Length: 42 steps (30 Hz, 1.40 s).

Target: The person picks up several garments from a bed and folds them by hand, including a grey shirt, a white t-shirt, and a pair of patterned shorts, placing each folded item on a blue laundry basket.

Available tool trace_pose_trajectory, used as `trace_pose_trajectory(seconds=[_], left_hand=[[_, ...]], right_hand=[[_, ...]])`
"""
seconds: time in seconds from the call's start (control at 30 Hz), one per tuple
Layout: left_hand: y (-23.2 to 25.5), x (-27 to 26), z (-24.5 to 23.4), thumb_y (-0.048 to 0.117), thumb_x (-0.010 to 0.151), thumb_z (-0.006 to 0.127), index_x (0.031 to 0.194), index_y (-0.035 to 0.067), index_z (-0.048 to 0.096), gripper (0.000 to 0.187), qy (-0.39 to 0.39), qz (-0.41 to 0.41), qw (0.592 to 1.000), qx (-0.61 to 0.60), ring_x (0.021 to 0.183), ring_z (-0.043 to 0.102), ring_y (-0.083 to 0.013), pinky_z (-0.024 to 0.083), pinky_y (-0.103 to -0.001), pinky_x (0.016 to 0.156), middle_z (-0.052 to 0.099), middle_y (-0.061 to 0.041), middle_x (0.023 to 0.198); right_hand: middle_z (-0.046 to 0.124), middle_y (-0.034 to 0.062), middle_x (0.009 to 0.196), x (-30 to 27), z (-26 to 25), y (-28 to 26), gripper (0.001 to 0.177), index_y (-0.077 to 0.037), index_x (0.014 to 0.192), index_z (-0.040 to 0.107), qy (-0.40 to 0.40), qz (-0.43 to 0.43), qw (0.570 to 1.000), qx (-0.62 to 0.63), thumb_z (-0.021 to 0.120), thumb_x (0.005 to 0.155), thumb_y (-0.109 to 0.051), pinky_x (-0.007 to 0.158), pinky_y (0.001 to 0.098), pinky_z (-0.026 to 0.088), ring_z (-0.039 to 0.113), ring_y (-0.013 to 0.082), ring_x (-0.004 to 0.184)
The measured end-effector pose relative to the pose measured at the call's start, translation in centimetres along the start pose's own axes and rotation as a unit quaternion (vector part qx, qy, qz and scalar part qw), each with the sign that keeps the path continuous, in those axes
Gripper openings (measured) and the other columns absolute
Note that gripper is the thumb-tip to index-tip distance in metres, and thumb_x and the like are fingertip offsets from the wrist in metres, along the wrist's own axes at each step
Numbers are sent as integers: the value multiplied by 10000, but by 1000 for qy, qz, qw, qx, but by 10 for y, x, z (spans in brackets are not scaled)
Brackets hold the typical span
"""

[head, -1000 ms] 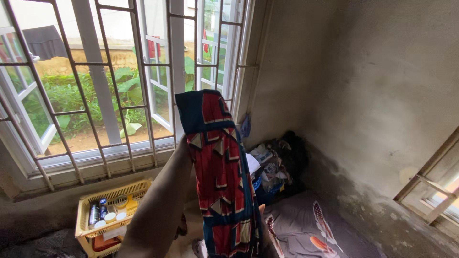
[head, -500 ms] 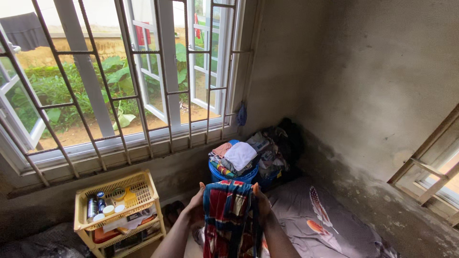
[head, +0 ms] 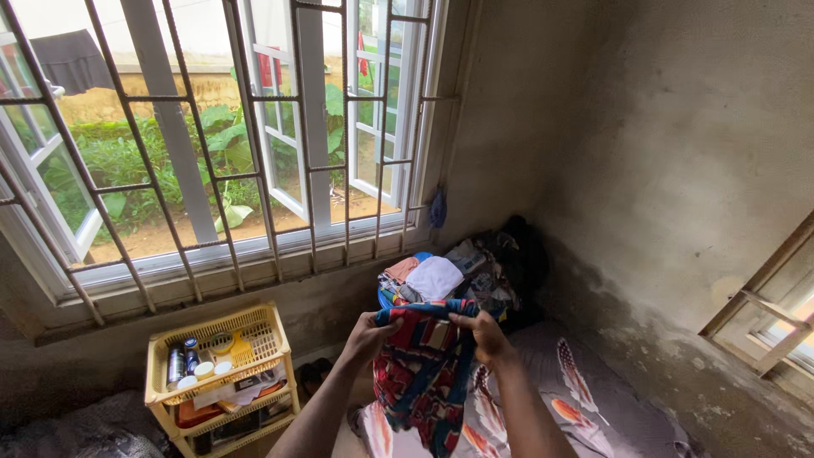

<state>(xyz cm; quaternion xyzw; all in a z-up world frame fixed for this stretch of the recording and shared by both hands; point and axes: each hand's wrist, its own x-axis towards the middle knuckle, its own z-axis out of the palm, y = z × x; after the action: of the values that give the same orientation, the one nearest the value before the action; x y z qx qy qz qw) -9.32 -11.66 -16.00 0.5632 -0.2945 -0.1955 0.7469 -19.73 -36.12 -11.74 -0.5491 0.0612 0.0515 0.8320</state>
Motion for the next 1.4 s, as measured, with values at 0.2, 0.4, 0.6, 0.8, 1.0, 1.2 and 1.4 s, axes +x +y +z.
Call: trace_pose_trajectory(seconds=[0.2,0.4,0.6,0.8,1.0,1.2,1.4], left_hand=[[32,3,27,326,993,657,970,-26,753,366,78,-20,997,-4,677,700,-107,585,-302,615,768,-34,806],[6,17,-22,331,1031,685,900,-12,766,376,94,26,989,108,659,604,-87,522,-298,614,705,-26,766],[21,2,-38,267,981,706,859,13,800,297,198,272,848,410,916,638,-233,518,-348,764,717,-185,1025],[78,-34,-48,280,1018,697,1473,124,656,482,-44,57,994,-81,1134,604,-331,496,-463,1019,601,-359,1373],[75,-23,-45,473,984,541,1415,-40,593,672,-151,-52,907,-389,1178,661,-321,529,-475,991,622,-248,1368],[9,-41,-30,425,991,521,1416,6,580,600,-125,-127,890,-420,1147,686,-310,551,-482,967,657,-209,1334],[-50,-52,-51,377,998,501,1418,52,567,535,-81,-201,898,-383,1115,712,-298,572,-488,944,693,-169,1300]], right_hand=[[780,37,964,12,13,28,168,-92,1038,728,4,-140,982,129,666,914,-187,803,378,604,743,180,849],[802,39,921,35,-4,28,196,-30,976,782,65,-185,978,-75,693,802,-13,768,319,583,724,145,794],[756,50,873,41,10,22,74,5,936,764,98,-242,957,-128,734,930,-63,674,302,525,663,128,730],[754,40,866,17,51,-16,73,-15,963,754,2,-217,973,-76,712,933,-66,688,287,546,679,124,747],[743,82,922,-7,104,-56,95,-31,1034,680,-34,-178,981,65,680,938,-30,717,387,625,733,200,800],[725,92,949,10,96,-70,98,-27,1070,669,-127,-169,967,139,681,973,-23,739,399,640,732,217,818],[751,115,1047,49,35,-61,203,7,1118,689,-48,-109,979,165,618,958,-97,866,382,626,741,227,934]])
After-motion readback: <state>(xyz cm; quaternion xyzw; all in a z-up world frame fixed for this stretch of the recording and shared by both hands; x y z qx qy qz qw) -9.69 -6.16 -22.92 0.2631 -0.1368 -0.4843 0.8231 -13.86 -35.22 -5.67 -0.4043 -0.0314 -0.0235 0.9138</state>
